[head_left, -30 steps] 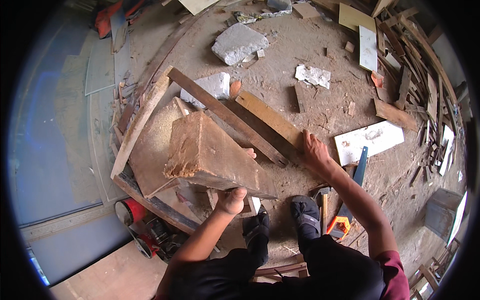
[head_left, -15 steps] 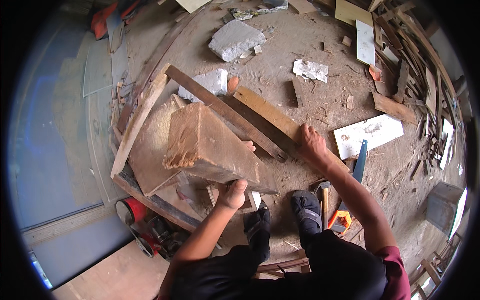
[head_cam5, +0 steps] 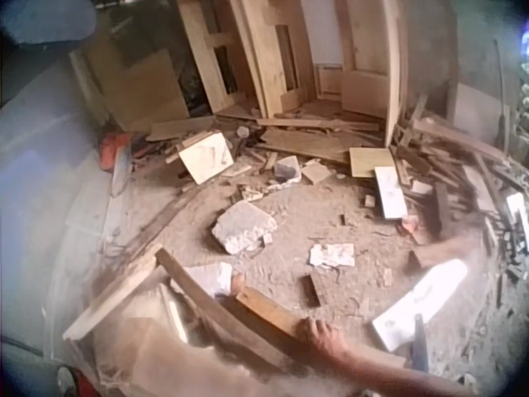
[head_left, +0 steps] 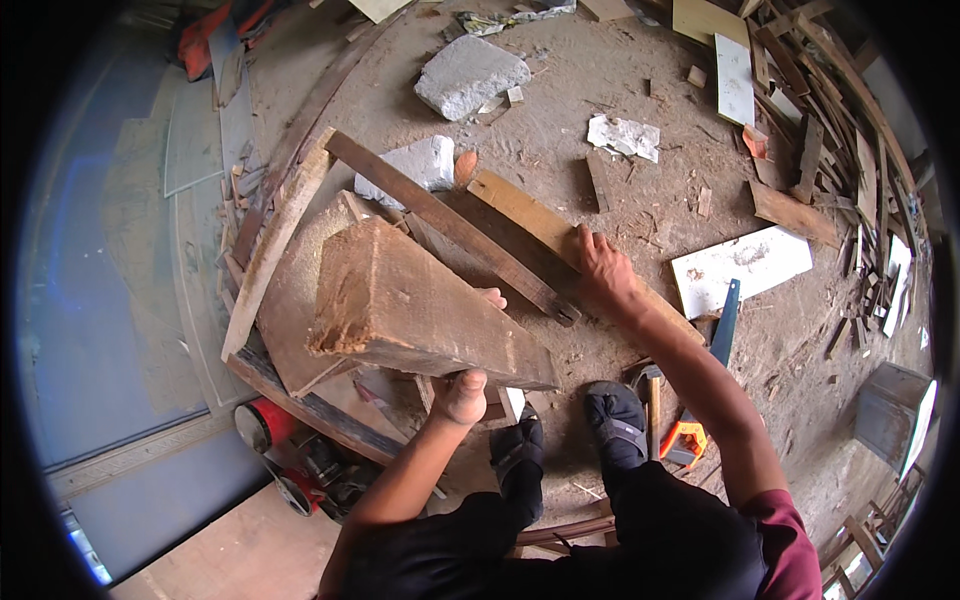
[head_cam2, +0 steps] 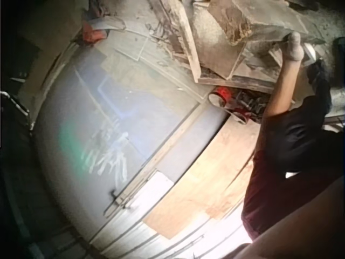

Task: The person sits on the floor and uses a hammer to drive nails into a wooden frame. They repeatedly hammer the nails, reposition the frame, and handle small wooden pieces.

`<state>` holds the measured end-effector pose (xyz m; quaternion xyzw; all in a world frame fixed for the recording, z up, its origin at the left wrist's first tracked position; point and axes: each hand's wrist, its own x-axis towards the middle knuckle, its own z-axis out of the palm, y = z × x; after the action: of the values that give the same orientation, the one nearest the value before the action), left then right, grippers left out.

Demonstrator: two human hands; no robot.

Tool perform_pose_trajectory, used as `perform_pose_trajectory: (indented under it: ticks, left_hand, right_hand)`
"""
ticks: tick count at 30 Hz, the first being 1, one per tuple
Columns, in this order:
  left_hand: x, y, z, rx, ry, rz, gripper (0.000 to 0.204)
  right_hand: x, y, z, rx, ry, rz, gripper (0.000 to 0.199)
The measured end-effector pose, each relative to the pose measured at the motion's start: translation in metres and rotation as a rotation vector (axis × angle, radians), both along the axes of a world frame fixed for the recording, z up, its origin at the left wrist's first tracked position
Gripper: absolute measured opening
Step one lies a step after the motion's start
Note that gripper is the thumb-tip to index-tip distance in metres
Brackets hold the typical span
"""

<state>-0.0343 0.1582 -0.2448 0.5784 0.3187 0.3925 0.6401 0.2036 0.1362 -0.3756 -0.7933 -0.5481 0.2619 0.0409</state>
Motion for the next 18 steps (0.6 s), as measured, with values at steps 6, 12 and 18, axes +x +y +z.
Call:
perform_pose_trajectory:
  ticks: [6, 12, 18]
  left_hand:
    - [0.002, -0.001, 0.0, -0.003, -0.006, -0.002, 0.097]
    - [-0.008, -0.001, -0.004, -0.016, 0.045, -0.042, 0.106]
    - [-0.004, -0.001, -0.002, -0.006, -0.036, 0.006, 0.099]
  right_hand:
    - [0.006, 0.001, -0.023, 0.171, -0.092, 0.008, 0.098]
    - [0.004, 0.003, -0.01, 0.05, -0.056, 0.048, 0.1]
    - [0.006, 0.005, 0.012, -0.019, 0.023, 0.05, 0.102]
